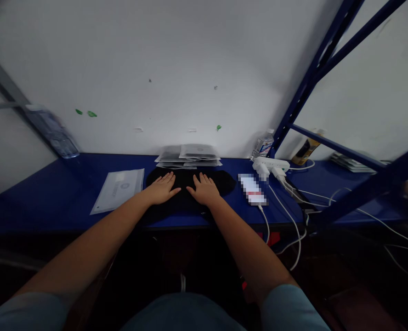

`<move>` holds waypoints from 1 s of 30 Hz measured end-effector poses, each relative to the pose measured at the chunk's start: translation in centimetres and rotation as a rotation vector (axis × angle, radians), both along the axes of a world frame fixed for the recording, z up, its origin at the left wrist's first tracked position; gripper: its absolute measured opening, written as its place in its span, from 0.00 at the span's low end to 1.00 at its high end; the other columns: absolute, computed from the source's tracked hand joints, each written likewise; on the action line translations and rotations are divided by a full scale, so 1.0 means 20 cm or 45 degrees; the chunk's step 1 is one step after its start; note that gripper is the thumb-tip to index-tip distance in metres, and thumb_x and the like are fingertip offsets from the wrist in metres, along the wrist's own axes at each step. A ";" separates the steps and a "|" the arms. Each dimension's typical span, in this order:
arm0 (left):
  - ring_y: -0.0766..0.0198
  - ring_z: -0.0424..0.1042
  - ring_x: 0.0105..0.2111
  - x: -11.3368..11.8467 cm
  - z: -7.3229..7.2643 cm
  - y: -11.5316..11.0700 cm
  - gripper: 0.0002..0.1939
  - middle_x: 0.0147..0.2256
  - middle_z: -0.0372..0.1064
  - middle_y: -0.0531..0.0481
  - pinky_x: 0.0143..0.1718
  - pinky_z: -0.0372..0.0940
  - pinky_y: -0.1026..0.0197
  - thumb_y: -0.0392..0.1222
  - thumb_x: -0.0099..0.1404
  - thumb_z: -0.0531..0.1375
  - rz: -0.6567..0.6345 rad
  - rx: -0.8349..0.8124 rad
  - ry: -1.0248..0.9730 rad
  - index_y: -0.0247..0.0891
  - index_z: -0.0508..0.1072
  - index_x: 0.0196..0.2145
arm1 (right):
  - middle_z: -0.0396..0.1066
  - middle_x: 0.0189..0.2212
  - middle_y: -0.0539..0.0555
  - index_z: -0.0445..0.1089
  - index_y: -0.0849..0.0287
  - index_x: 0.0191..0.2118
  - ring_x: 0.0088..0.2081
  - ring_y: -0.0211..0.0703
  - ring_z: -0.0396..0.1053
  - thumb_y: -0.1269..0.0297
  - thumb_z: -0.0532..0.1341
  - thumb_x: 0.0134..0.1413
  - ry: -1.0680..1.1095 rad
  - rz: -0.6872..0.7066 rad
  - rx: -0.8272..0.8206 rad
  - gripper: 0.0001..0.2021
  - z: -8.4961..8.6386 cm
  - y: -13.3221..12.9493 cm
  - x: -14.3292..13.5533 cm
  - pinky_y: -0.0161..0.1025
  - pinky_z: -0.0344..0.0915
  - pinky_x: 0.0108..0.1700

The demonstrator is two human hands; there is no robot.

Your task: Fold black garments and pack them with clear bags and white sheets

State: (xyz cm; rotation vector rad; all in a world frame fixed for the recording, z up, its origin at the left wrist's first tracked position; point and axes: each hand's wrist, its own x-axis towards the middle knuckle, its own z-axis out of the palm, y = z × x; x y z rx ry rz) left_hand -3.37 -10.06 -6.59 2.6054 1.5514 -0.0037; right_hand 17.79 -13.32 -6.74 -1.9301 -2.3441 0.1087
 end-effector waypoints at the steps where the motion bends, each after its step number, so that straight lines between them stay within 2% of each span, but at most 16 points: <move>1: 0.46 0.39 0.73 0.00 0.00 0.00 0.42 0.73 0.37 0.30 0.71 0.42 0.44 0.62 0.75 0.42 -0.001 0.004 -0.010 0.24 0.49 0.72 | 0.45 0.73 0.69 0.48 0.63 0.74 0.73 0.59 0.46 0.41 0.46 0.71 -0.003 0.002 0.002 0.38 0.00 0.00 0.00 0.51 0.44 0.71; 5: 0.46 0.41 0.73 -0.01 0.01 0.00 0.39 0.73 0.40 0.32 0.71 0.44 0.43 0.61 0.75 0.44 -0.019 0.010 -0.036 0.28 0.52 0.72 | 0.45 0.73 0.70 0.49 0.65 0.74 0.73 0.60 0.46 0.43 0.47 0.71 -0.004 0.000 0.005 0.37 -0.01 -0.01 -0.01 0.52 0.45 0.71; 7: 0.46 0.41 0.73 -0.02 0.01 0.01 0.39 0.72 0.39 0.32 0.71 0.44 0.43 0.61 0.75 0.44 -0.031 0.001 -0.040 0.29 0.52 0.72 | 0.47 0.72 0.71 0.50 0.66 0.73 0.73 0.61 0.48 0.44 0.49 0.71 0.002 0.012 -0.010 0.37 0.02 0.00 -0.01 0.52 0.47 0.70; 10: 0.47 0.41 0.73 -0.03 0.02 0.01 0.39 0.72 0.40 0.32 0.70 0.45 0.43 0.61 0.75 0.44 -0.044 -0.002 -0.059 0.30 0.52 0.72 | 0.61 0.67 0.70 0.63 0.66 0.68 0.68 0.58 0.59 0.49 0.56 0.68 0.060 0.099 -0.066 0.31 0.12 0.06 0.02 0.48 0.56 0.67; 12: 0.46 0.42 0.73 -0.03 0.02 0.02 0.38 0.72 0.41 0.32 0.70 0.46 0.43 0.60 0.75 0.45 -0.040 0.008 -0.073 0.30 0.53 0.71 | 0.73 0.58 0.65 0.73 0.62 0.59 0.60 0.55 0.70 0.53 0.58 0.66 0.197 0.126 -0.022 0.23 0.19 0.13 0.06 0.44 0.63 0.61; 15: 0.46 0.43 0.73 -0.04 0.02 0.01 0.38 0.72 0.42 0.31 0.70 0.46 0.43 0.60 0.75 0.45 -0.023 0.025 -0.085 0.29 0.55 0.71 | 0.79 0.48 0.61 0.77 0.58 0.50 0.52 0.52 0.76 0.57 0.54 0.67 0.497 -0.140 0.193 0.18 0.26 0.23 0.13 0.43 0.67 0.54; 17: 0.46 0.44 0.73 -0.04 0.02 0.01 0.38 0.72 0.42 0.31 0.70 0.46 0.43 0.59 0.75 0.45 -0.024 0.022 -0.090 0.28 0.54 0.70 | 0.80 0.46 0.60 0.76 0.60 0.50 0.49 0.50 0.77 0.59 0.50 0.68 0.666 -0.363 0.280 0.19 0.26 0.28 0.18 0.41 0.69 0.51; 19: 0.45 0.44 0.73 -0.04 0.03 0.02 0.38 0.72 0.42 0.30 0.71 0.46 0.44 0.58 0.75 0.46 -0.026 0.041 -0.100 0.26 0.54 0.70 | 0.79 0.48 0.63 0.74 0.62 0.52 0.50 0.50 0.76 0.60 0.48 0.68 0.718 -0.471 0.312 0.20 0.22 0.31 0.21 0.41 0.69 0.50; 21: 0.45 0.45 0.72 -0.02 0.06 0.04 0.38 0.72 0.42 0.29 0.71 0.47 0.46 0.56 0.74 0.49 -0.036 0.121 -0.123 0.25 0.53 0.70 | 0.78 0.50 0.64 0.73 0.63 0.53 0.51 0.51 0.76 0.61 0.49 0.67 0.703 -0.483 0.308 0.20 0.17 0.32 0.23 0.41 0.69 0.50; 24: 0.44 0.46 0.72 0.04 0.14 0.11 0.36 0.72 0.43 0.30 0.71 0.47 0.48 0.50 0.73 0.54 -0.067 0.324 -0.157 0.26 0.52 0.70 | 0.79 0.48 0.62 0.75 0.60 0.50 0.49 0.51 0.76 0.61 0.50 0.66 0.662 -0.467 0.260 0.19 0.13 0.32 0.23 0.40 0.69 0.49; 27: 0.45 0.48 0.72 0.16 0.22 0.21 0.36 0.71 0.47 0.30 0.71 0.47 0.48 0.44 0.70 0.57 -0.113 0.481 -0.103 0.26 0.53 0.70 | 0.80 0.44 0.61 0.77 0.59 0.46 0.47 0.52 0.77 0.63 0.53 0.64 0.596 -0.433 0.194 0.16 0.11 0.32 0.22 0.40 0.69 0.47; 30: 0.44 0.51 0.71 0.29 0.27 0.31 0.34 0.70 0.49 0.27 0.69 0.51 0.46 0.39 0.70 0.57 -0.159 0.575 0.007 0.24 0.55 0.69 | 0.80 0.42 0.60 0.79 0.58 0.44 0.46 0.52 0.77 0.65 0.55 0.62 0.521 -0.365 0.142 0.14 0.10 0.31 0.21 0.40 0.69 0.48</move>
